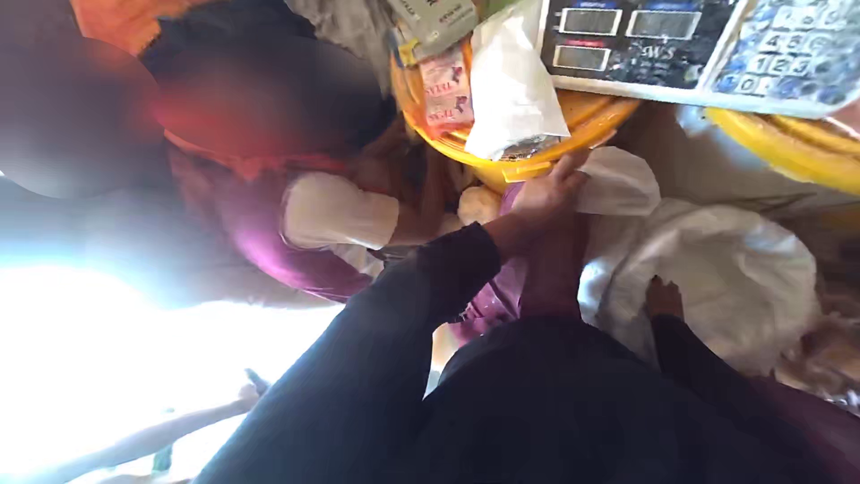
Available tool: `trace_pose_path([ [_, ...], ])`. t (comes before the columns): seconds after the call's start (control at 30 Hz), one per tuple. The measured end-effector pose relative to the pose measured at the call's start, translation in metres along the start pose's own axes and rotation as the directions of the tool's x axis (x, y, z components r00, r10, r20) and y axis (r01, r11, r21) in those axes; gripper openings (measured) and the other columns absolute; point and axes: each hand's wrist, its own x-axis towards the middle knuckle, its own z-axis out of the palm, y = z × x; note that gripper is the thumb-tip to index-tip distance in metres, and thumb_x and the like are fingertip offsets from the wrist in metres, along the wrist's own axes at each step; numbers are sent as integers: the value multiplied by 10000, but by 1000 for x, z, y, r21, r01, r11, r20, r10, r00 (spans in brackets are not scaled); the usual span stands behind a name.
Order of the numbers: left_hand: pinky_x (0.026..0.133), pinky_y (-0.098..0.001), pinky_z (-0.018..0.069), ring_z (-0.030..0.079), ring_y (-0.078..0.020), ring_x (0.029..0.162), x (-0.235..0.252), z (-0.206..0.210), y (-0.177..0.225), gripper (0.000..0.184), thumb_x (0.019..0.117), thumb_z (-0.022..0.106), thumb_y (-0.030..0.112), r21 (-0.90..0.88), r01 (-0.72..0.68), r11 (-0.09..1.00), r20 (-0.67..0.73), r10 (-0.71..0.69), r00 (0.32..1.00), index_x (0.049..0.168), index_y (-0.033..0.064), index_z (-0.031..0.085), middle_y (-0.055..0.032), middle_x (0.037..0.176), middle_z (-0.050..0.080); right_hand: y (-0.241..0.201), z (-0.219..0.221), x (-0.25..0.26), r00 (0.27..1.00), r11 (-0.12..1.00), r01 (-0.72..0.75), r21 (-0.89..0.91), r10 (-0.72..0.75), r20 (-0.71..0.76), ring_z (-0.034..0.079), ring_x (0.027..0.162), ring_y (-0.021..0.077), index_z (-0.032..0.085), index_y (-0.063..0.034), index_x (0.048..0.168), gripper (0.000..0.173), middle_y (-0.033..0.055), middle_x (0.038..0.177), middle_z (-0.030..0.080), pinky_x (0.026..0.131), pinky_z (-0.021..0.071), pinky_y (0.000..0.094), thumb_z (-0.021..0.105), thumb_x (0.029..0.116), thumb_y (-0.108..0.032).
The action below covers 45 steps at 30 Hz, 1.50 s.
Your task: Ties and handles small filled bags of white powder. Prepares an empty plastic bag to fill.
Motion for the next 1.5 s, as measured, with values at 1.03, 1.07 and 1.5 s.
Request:
trace_pose_path([
  [1.03, 674, -530, 586, 724, -361, 916, 4, -1, 0, 228, 935, 628, 72, 26, -51, 998, -48, 53, 997, 1140, 34, 719, -163, 1421, 591, 30, -2, 31, 942, 857, -50, 513, 211, -261, 520, 1333, 427, 483, 30, 1467, 549, 289, 1402, 561, 1131, 375, 569, 657, 1012, -223],
  [1.07, 669, -527, 587, 724, -360, 915, 4, 0, 0, 227, 931, 634, 72, 26, -59, 998, -53, 61, 997, 1139, 33, 717, -164, 1412, 595, 29, -3, 31, 942, 858, -54, 511, 214, -259, 516, 1341, 422, 480, 27, 1471, 547, 284, 1408, 559, 1135, 372, 562, 653, 1016, -223],
  [1.5, 726, -535, 581, 712, -362, 991, 7, -3, -1, 261, 977, 557, 76, 10, -38, 999, 7, 38, 999, 1190, 39, 705, -157, 1431, 582, 10, -10, 31, 912, 850, 77, 521, 152, -382, 517, 1345, 409, 486, 9, 1482, 497, 278, 1413, 558, 1146, 375, 539, 614, 1024, -134],
])
